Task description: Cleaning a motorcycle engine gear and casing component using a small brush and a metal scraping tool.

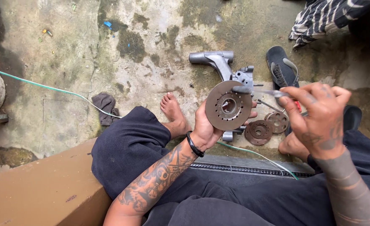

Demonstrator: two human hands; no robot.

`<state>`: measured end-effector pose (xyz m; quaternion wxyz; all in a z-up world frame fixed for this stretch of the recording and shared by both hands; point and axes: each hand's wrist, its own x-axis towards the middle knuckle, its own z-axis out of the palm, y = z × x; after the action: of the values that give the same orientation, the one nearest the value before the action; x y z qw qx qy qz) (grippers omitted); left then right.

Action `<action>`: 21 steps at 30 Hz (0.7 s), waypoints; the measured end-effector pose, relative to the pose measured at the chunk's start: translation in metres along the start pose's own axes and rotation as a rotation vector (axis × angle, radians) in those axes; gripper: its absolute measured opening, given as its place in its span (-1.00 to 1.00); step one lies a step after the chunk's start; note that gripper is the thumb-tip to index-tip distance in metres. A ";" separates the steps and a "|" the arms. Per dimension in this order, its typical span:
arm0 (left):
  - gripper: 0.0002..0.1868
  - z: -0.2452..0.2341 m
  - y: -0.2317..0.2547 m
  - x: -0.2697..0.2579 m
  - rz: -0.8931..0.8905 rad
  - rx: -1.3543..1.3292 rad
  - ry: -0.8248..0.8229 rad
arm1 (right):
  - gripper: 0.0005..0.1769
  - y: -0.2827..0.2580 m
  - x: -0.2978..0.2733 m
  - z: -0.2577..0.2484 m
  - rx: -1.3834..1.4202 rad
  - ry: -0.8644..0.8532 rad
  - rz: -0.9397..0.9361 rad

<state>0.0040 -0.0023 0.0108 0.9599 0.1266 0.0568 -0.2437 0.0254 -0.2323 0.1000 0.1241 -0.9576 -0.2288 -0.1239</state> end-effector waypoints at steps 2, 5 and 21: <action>-0.36 -0.002 -0.001 0.002 0.001 0.005 -0.008 | -0.75 -0.011 0.001 -0.005 0.030 0.013 -0.013; -0.43 -0.010 -0.005 0.003 0.075 0.026 0.048 | -0.74 -0.022 -0.001 -0.005 0.158 -0.045 -0.127; -0.48 0.007 0.011 0.013 0.275 0.673 0.076 | -0.83 -0.055 -0.011 -0.035 0.071 -0.134 0.147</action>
<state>0.0214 -0.0010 0.0174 0.8854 0.4510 -0.0087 -0.1124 -0.0161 -0.2000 0.1393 0.1509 -0.9729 -0.1700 -0.0422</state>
